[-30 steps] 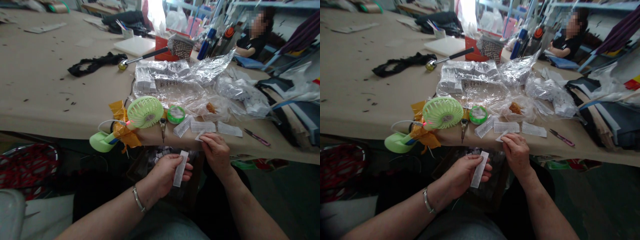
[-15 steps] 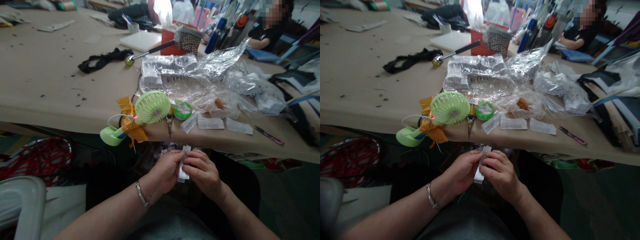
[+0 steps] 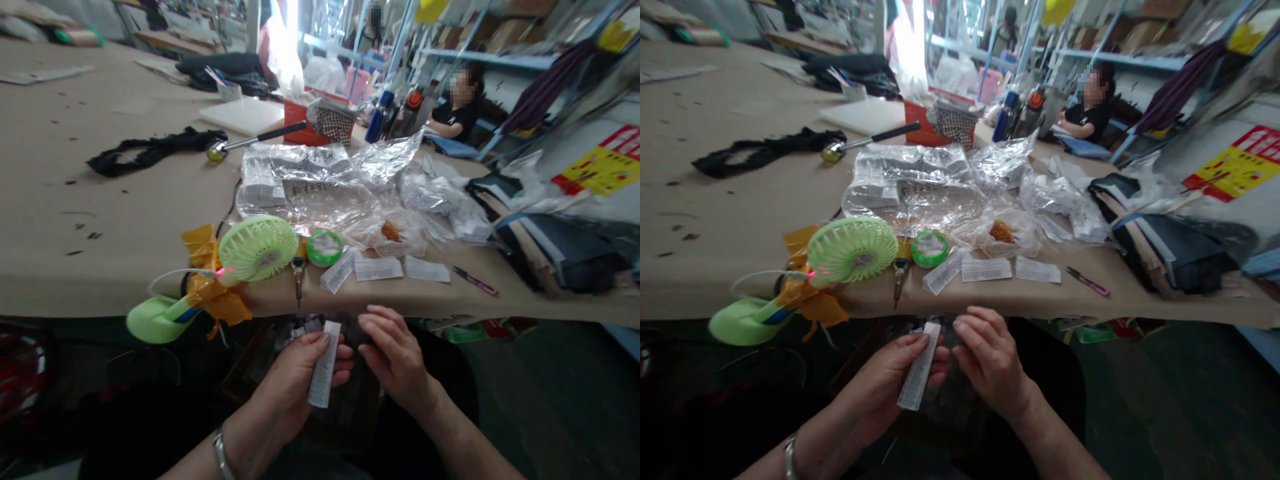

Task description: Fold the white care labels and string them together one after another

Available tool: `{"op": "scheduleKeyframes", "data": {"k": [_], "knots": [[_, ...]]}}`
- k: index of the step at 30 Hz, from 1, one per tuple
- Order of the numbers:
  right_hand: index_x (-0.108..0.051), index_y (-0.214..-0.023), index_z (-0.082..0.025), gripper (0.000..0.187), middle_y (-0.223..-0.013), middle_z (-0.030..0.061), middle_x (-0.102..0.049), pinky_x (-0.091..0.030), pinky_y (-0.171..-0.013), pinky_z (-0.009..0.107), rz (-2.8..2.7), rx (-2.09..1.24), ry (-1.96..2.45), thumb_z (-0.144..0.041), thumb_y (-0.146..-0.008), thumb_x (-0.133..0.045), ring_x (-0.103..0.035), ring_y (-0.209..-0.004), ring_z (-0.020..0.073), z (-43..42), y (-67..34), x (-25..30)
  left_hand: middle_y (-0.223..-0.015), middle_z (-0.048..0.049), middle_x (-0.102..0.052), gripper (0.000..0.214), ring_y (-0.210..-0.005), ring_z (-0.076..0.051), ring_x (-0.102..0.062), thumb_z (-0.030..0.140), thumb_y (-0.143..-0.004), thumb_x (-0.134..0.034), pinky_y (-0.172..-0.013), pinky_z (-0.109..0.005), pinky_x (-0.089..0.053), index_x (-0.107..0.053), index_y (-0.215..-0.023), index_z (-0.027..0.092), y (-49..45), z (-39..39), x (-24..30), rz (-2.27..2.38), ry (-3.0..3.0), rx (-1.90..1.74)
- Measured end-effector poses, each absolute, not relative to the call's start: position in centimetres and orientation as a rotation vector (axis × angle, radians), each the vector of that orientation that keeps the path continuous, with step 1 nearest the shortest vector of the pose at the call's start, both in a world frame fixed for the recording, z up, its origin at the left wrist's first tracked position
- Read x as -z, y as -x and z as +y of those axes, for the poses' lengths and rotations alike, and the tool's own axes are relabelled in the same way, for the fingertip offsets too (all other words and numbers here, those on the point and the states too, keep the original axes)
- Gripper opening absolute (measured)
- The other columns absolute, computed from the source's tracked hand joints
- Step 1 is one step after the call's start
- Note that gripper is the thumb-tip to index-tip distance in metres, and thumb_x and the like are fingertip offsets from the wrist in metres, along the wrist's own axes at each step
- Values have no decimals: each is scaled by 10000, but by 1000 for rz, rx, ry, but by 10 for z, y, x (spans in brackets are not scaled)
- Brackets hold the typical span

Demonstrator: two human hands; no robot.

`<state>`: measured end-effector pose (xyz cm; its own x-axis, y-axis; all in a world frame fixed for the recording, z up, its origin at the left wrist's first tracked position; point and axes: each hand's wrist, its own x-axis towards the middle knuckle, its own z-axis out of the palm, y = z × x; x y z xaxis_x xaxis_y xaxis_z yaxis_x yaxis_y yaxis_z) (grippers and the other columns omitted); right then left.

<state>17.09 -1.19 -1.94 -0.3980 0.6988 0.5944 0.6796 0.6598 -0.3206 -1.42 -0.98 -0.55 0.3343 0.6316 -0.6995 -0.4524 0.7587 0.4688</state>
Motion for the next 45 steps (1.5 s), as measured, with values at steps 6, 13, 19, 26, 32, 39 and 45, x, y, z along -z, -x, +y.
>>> {"op": "scheduleKeyframes", "data": {"k": [6,13,19,26,32,39,45], "knots": [[-418,-1349,-107,652,-1326,222,-490,-372,-964,608,-1999,465,1759,-509,-848,-532,-422,-1239,388,24,-246,27,-721,-86,-693,100,-614,-160,-670,169,-842,-579,-626,-282,-552,-592,-907,95,13,-10,6,1073,-244,-660],[-587,-1187,-168,309,-1170,123,-632,-422,-974,487,-2087,438,1590,-260,-903,-504,-532,-1144,269,14,-268,32,-721,-94,-695,92,-612,-163,-673,167,-844,-574,-620,-281,-558,-596,-897,96,12,-12,2,1108,-238,-630],[-679,-964,-217,154,-1039,82,-680,-496,-898,435,-1805,188,1471,-211,-874,-555,-628,-996,218,9,-258,27,-724,-94,-695,86,-620,-168,-675,186,-846,-572,-624,-287,-558,-605,-865,109,11,-12,2,1100,-242,-643],[-653,-981,-276,225,-999,44,-677,-486,-935,490,-1996,-264,943,-125,-839,-563,-617,-1057,236,-30,-151,21,-708,-77,-673,111,-563,-135,-612,184,-777,-621,-548,-245,-490,-661,-831,96,11,-15,9,898,-244,-737],[-674,-942,-245,206,-930,32,-699,-446,-981,462,-2212,-242,868,-112,-850,-547,-610,-1059,202,-39,-122,36,-661,-22,-619,55,-551,-89,-549,149,-667,-670,-499,-188,-381,-629,-674,114,17,-18,13,886,-188,-912],[-677,-923,-247,186,-928,32,-704,-480,-955,440,-2247,-251,834,-130,-849,-553,-619,-1046,192,-36,-123,37,-650,-15,-604,66,-548,-90,-532,140,-673,-672,-514,-202,-381,-612,-662,118,19,-16,19,899,-166,-926],[-675,-940,-247,190,-943,38,-707,-478,-962,453,-2272,-271,832,-137,-853,-546,-614,-1060,205,-35,-122,38,-653,-14,-605,154,-555,-86,-530,238,-681,-721,-510,-195,-378,-631,-691,114,19,-17,17,868,-127,-932]]}}
